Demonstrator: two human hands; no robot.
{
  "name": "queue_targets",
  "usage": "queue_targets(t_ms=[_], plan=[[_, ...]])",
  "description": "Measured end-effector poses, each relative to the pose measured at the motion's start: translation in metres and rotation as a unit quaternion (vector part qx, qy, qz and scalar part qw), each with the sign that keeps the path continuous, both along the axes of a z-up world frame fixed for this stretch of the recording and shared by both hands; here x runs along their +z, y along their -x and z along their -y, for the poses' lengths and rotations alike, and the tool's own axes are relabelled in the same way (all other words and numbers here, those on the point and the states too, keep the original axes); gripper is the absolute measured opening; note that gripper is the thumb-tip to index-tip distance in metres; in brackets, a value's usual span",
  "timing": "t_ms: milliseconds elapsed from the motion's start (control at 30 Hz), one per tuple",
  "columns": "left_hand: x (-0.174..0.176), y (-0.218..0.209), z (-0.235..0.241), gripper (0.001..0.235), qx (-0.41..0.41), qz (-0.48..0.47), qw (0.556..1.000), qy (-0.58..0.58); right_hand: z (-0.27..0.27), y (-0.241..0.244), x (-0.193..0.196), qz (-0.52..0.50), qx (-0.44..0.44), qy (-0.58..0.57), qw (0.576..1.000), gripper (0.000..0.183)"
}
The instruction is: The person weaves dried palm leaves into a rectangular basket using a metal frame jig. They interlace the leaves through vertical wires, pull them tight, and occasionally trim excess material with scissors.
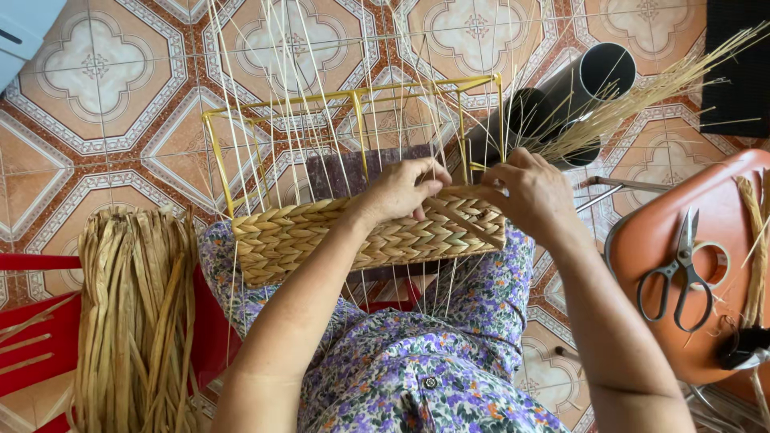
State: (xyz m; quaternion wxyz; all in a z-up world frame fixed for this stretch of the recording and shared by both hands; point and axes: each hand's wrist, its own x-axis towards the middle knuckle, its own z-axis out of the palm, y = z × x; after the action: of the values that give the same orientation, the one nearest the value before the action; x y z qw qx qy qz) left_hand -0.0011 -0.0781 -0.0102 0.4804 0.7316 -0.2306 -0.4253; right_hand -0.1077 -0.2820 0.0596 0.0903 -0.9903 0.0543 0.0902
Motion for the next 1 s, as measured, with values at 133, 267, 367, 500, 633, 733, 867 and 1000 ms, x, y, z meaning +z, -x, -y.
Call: queue_targets(t_ms=[133,267,367,500,633,733,867,1000], plan=[[-0.005,0.008,-0.008,0.017,0.118,0.091,0.987,0.065,0.010,-0.001,-0.010,-0.031,0.010,-0.053,0.998,0.030],[-0.011,0.026,-0.019,0.018,0.207,0.213,0.953,0.052,0.009,0.012,-0.015,0.069,0.023,-0.073,0.995,0.028],[-0.008,0.032,-0.022,0.018,0.194,0.223,0.953,0.067,0.004,0.021,-0.011,0.037,-0.017,-0.182,0.982,0.026],[0.003,0.019,-0.016,0.035,0.073,0.032,0.990,0.112,-0.003,0.030,-0.008,-0.103,-0.011,-0.185,0.977,0.028],[0.002,0.011,0.001,0.019,-0.012,0.014,0.999,0.039,0.012,0.023,-0.008,0.029,-0.074,-0.415,0.906,0.024],[-0.006,0.025,0.011,0.013,0.027,0.155,0.987,0.020,0.017,0.012,-0.014,0.053,-0.145,-0.578,0.801,0.029],[-0.006,0.023,0.006,0.009,0.022,0.182,0.980,0.082,-0.004,-0.016,-0.037,0.065,-0.085,-0.386,0.916,0.023],[0.003,0.011,-0.006,0.009,-0.005,-0.011,0.998,0.069,-0.017,-0.013,-0.059,0.062,-0.150,-0.532,0.831,0.008]])
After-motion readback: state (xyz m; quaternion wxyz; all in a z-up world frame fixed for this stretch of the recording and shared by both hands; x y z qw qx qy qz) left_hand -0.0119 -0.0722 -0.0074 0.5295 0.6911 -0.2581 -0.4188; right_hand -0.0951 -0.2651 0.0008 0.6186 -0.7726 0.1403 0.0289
